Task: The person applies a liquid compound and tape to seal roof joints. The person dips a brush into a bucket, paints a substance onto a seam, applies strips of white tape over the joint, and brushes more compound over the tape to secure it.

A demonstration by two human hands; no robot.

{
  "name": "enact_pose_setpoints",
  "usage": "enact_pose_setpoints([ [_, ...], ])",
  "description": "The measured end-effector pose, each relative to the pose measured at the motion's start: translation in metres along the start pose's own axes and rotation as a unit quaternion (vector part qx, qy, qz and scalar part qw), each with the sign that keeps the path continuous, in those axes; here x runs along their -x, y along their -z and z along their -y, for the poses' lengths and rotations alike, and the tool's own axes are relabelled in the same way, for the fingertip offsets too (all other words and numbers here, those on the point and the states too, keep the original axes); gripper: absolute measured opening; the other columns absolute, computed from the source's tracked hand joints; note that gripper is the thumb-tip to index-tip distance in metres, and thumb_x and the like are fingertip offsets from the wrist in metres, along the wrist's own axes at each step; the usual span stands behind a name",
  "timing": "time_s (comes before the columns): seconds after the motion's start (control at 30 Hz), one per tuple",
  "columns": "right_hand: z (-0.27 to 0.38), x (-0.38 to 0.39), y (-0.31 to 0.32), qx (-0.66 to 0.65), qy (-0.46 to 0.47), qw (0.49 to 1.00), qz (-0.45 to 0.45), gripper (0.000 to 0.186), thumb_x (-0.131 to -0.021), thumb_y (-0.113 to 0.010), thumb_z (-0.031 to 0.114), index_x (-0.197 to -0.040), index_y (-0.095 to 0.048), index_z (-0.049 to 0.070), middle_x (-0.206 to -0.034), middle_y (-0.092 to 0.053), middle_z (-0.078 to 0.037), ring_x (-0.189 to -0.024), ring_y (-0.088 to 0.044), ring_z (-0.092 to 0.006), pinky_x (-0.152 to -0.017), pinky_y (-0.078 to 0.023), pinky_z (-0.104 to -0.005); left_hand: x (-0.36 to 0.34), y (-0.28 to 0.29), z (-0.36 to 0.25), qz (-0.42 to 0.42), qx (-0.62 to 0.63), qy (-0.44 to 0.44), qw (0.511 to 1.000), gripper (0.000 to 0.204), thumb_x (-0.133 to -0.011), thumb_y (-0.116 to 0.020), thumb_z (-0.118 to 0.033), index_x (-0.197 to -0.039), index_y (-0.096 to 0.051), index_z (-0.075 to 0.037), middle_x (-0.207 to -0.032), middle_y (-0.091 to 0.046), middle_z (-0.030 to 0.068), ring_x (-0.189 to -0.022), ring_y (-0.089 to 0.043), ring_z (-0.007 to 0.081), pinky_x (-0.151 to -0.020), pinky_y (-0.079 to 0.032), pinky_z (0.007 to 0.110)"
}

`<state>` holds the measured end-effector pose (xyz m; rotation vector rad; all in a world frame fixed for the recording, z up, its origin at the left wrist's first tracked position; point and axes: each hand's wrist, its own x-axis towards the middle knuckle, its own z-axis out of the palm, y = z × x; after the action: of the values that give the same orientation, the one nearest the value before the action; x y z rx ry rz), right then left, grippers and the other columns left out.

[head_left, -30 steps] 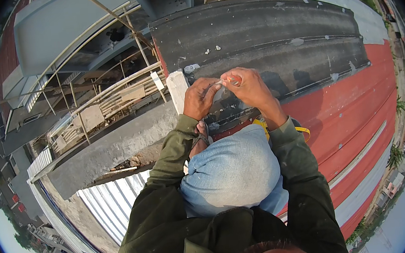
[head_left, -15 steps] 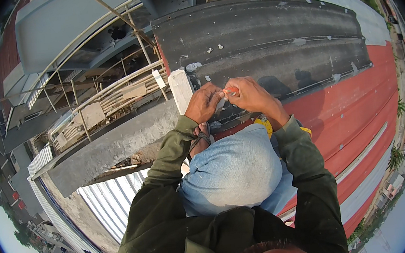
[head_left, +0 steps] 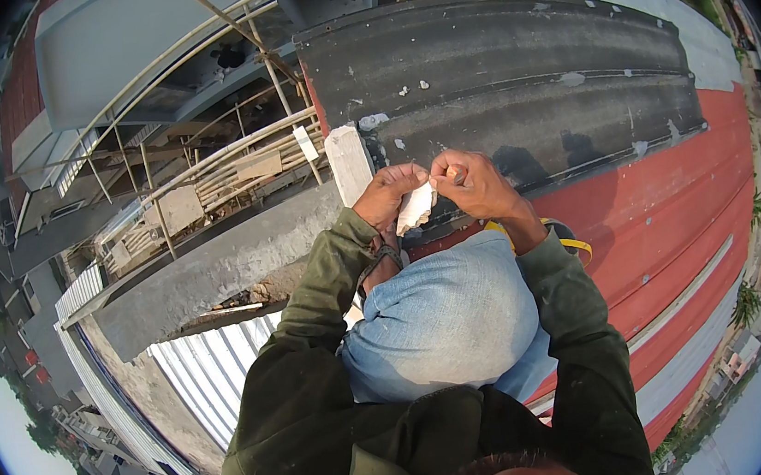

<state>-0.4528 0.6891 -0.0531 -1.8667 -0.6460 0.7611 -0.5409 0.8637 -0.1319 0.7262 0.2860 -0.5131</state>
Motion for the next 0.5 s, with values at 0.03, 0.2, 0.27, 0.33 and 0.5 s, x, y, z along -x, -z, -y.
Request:
enact_pose_setpoints([
  [0.03,0.0,0.001,0.0,-0.009,-0.03,1.0,0.002,0.015,-0.082,-0.064,0.014,-0.087,-0.06,0.0,-0.072,-0.06,-0.013,-0.067,-0.055,-0.0165,-0.062,-0.045,-0.0322,0.0,-0.001,0.002,0.009,0.055,0.013,0.998,0.017,-0.095,-0.054,-0.016,-0.101,-0.059,0.0,-0.086,-0.065,0.0065,-0.071,-0.063,0.0122,-0.065,-0.052,0.024],
  [0.2,-0.003,0.004,-0.006,-0.034,-0.051,0.998,-0.016,0.013,-0.085,-0.064,0.013,-0.084,-0.059,0.0,-0.073,-0.057,-0.003,-0.068,-0.049,-0.0076,-0.06,-0.042,-0.0264,-0.001,-0.007,0.009,-0.009,0.115,0.011,0.993,0.021,-0.095,-0.055,-0.021,-0.102,-0.058,-0.001,-0.087,-0.063,0.006,-0.072,-0.063,0.0118,-0.063,-0.052,0.023],
  [0.27,-0.007,0.004,-0.01,-0.106,-0.05,0.992,-0.053,0.013,-0.086,-0.063,0.012,-0.084,-0.059,0.0,-0.075,-0.058,0.0,-0.069,-0.05,-0.0068,-0.061,-0.042,-0.0248,-0.004,-0.01,0.013,0.004,0.133,0.009,0.991,0.021,-0.095,-0.056,-0.022,-0.102,-0.058,-0.002,-0.086,-0.063,0.0058,-0.072,-0.063,0.0115,-0.062,-0.052,0.022],
  [0.33,-0.011,0.005,-0.011,-0.14,-0.051,0.986,-0.071,0.014,-0.085,-0.064,0.014,-0.084,-0.059,0.0,-0.074,-0.059,-0.001,-0.069,-0.051,-0.0078,-0.062,-0.043,-0.0254,-0.009,-0.019,0.018,-0.006,0.192,-0.019,0.981,0.022,-0.095,-0.056,-0.023,-0.102,-0.057,-0.002,-0.085,-0.062,0.0051,-0.07,-0.062,0.0105,-0.06,-0.052,0.021],
  [0.5,-0.016,0.007,-0.012,-0.157,-0.037,0.98,-0.118,0.016,-0.084,-0.065,0.015,-0.084,-0.061,0.0,-0.071,-0.058,-0.001,-0.069,-0.051,-0.0083,-0.062,-0.043,-0.0262,-0.009,-0.026,0.016,-0.03,0.154,-0.039,0.987,0.022,-0.096,-0.054,-0.024,-0.1,-0.058,-0.003,-0.082,-0.062,0.0042,-0.066,-0.059,0.0093,-0.056,-0.049,0.021],
])
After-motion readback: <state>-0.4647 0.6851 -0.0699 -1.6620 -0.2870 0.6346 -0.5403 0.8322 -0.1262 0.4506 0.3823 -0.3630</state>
